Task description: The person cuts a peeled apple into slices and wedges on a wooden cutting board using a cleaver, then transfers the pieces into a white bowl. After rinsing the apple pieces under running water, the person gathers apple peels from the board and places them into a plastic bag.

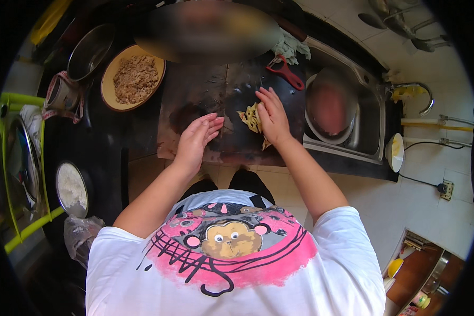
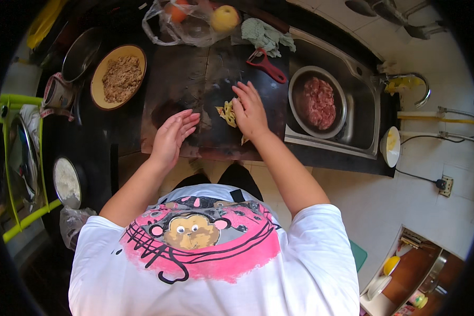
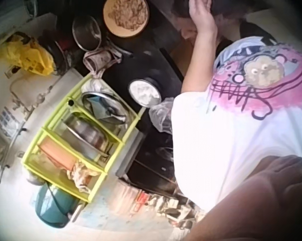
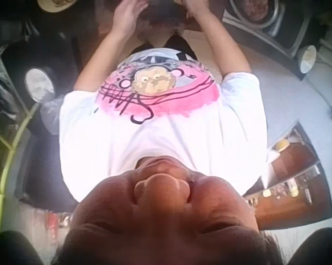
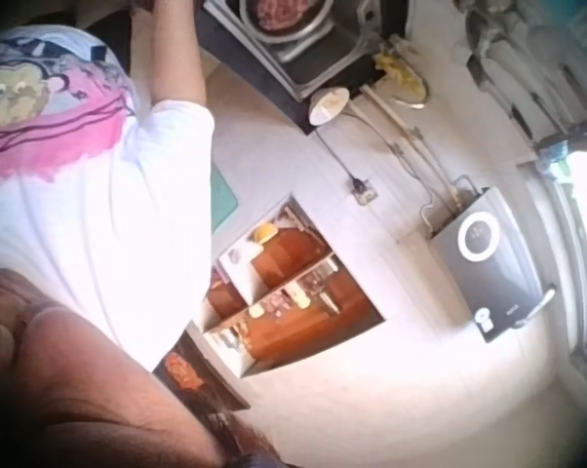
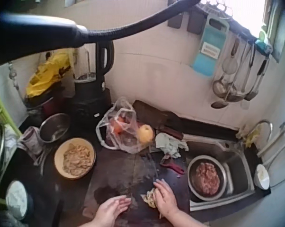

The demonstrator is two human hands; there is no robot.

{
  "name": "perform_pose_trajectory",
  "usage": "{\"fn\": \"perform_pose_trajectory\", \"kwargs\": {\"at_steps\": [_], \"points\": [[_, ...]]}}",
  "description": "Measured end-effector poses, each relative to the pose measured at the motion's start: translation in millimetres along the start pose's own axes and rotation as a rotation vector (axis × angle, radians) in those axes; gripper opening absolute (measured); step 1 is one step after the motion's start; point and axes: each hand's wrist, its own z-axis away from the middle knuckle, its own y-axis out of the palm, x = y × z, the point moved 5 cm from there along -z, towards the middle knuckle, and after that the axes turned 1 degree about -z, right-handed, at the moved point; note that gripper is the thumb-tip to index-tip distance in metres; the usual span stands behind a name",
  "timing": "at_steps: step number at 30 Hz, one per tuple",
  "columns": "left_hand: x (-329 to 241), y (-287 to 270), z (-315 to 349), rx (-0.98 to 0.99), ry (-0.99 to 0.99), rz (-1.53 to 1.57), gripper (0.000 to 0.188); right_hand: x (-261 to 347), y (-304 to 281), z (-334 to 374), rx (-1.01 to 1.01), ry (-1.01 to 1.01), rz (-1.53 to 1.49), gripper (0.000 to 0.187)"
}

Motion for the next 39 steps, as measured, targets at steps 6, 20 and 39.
{"fn": "perform_pose_trajectory", "kwargs": {"at_steps": [6,20,39], "points": [[-2,-3,20,-0.082,0.025,-0.023,0.033,22,6,1,0.401,-0.418,0.257,0.059],[40,59,44,-0.302,-0.12,0.12,0.025,32,14,11,0.364,-0.769,0.209,0.025],[51,-11,178,-0.659,0.204,0.679,0.024,-63,55,-102,0.485,0.745,-1.299,0.013]]}}
